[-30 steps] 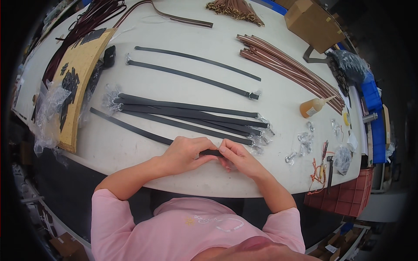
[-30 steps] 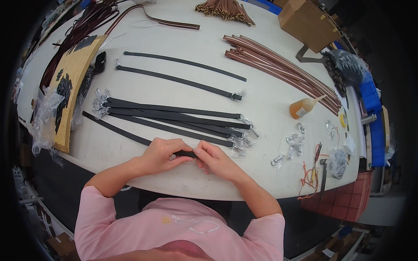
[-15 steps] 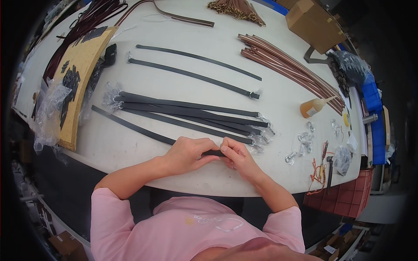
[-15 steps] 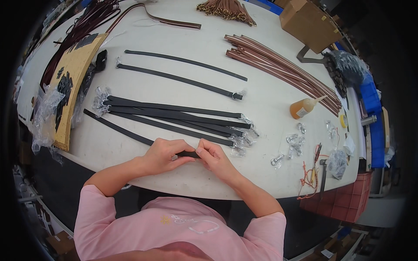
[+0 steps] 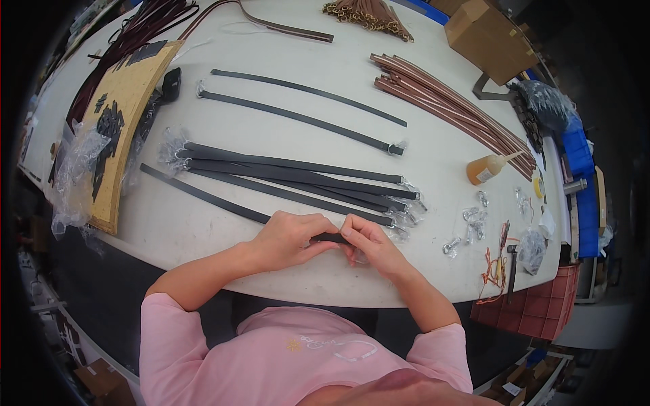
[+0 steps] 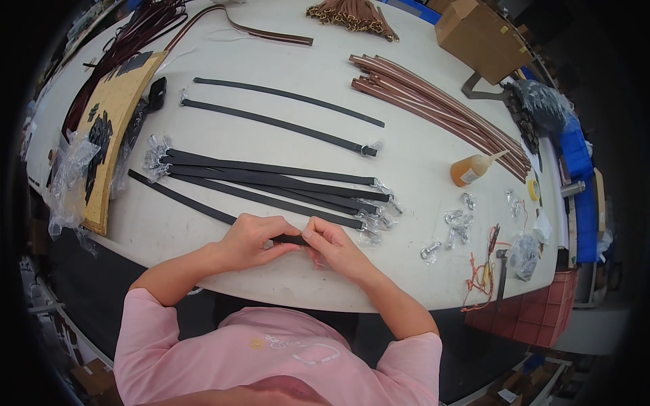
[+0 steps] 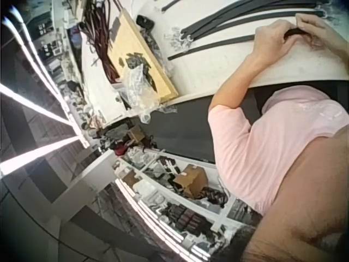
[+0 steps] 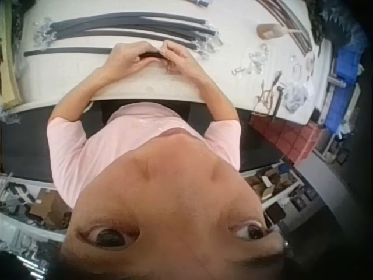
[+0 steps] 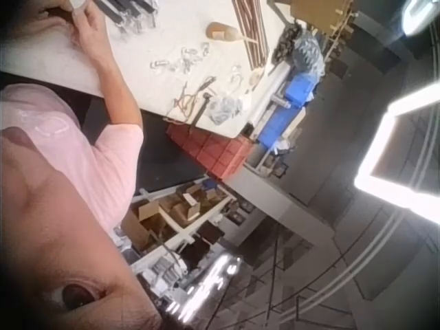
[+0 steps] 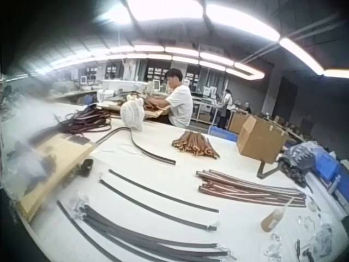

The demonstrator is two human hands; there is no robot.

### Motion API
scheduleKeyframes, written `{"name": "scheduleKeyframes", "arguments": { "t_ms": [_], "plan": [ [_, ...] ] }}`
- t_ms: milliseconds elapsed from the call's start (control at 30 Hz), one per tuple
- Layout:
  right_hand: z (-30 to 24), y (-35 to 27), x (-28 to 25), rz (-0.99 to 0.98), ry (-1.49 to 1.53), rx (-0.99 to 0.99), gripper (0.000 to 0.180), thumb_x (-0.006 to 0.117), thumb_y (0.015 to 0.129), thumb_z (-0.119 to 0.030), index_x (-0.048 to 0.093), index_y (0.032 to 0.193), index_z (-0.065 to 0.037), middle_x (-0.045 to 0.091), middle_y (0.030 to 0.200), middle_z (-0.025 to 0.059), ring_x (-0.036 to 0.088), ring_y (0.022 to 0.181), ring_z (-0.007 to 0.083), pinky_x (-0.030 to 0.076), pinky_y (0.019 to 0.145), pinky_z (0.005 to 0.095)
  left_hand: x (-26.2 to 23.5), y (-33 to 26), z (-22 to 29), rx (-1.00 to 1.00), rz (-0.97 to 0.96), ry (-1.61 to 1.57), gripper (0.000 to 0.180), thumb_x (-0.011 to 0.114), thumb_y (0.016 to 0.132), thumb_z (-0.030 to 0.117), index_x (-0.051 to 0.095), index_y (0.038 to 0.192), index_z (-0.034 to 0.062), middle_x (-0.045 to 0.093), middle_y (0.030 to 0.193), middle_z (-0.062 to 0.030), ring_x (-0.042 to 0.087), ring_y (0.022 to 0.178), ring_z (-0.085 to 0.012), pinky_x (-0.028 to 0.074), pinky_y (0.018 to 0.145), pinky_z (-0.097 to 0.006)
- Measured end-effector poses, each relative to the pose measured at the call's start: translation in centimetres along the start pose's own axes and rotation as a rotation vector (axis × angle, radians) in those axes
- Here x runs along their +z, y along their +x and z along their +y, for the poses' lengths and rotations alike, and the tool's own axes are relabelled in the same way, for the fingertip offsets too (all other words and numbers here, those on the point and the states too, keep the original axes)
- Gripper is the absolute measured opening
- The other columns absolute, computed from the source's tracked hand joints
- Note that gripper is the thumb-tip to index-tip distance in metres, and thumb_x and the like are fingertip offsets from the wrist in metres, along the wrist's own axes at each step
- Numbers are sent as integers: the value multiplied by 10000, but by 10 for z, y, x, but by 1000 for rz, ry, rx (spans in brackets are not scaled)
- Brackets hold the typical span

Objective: Assembling leather straps by attaching metal buckles to pre-cut leather strips.

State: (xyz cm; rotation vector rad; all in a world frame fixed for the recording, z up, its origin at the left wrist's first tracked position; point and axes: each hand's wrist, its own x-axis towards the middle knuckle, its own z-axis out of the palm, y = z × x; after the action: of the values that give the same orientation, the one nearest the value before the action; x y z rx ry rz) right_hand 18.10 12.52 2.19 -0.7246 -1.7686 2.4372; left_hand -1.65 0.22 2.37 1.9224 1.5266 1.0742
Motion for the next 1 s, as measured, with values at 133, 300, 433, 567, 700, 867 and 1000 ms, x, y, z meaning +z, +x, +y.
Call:
{"name": "scheduleKeyframes", "arguments": {
  "t_ms": [133, 300, 433, 567, 700, 867, 1000],
  "plan": [
    [-2, 0, -1, -10, -8, -4, 282, 519, 1074, -320, 500, 891, -106, 542, 723, -15, 506, 655, 71, 458, 615, 240, 1, 0, -1, 38, 15, 35, 204, 761, 864, 204, 678, 1023, 107, 688, 860, -37, 668, 669, -239, 512, 558, -343],
    [-7, -2, -3, -35, -36, 33, 283, 539, 1066, -306, 489, 869, -109, 480, 712, -40, 463, 654, 51, 400, 578, 227, 2, -2, -1, 57, 29, 66, 196, 760, 871, 213, 678, 1009, 102, 687, 854, -38, 666, 661, -246, 507, 552, -347],
    [1, 0, 1, 2, 83, 15, 281, 558, 1055, -282, 471, 843, -119, 407, 698, -61, 393, 626, 41, 350, 558, 218, 4, -2, 0, 36, 22, 64, 191, 756, 882, 223, 679, 1002, 96, 687, 849, -42, 667, 654, -249, 506, 548, -351],
    [7, 0, 3, 55, 114, -21, 262, 557, 1045, -237, 459, 830, -123, 371, 694, -68, 343, 609, 41, 326, 550, 221, 7, -1, 0, 30, 17, 52, 200, 758, 883, 230, 680, 1006, 93, 692, 854, -45, 672, 660, -248, 509, 551, -347],
    [8, 0, 1, 56, 140, -24, 254, 537, 1048, -228, 457, 833, -120, 392, 698, -60, 365, 616, 44, 344, 554, 227, 9, 0, 0, 3, 28, 16, 208, 760, 885, 237, 685, 1013, 91, 705, 867, -50, 677, 664, -246, 518, 560, -339],
    [2, 0, 2, 50, 87, -1, 258, 528, 1055, -249, 457, 844, -119, 411, 688, -50, 396, 615, 52, 378, 567, 231, 7, 0, -1, -19, 22, 8, 210, 761, 886, 234, 693, 1024, 91, 713, 866, -55, 679, 660, -243, 525, 567, -332],
    [2, 1, 3, 64, 89, 3, 257, 524, 1059, -255, 460, 854, -115, 410, 672, -46, 392, 604, 54, 373, 566, 230, 4, 0, 0, -21, 27, 6, 210, 760, 887, 231, 697, 1030, 90, 715, 864, -58, 680, 654, -241, 529, 573, -328]
  ]
}}
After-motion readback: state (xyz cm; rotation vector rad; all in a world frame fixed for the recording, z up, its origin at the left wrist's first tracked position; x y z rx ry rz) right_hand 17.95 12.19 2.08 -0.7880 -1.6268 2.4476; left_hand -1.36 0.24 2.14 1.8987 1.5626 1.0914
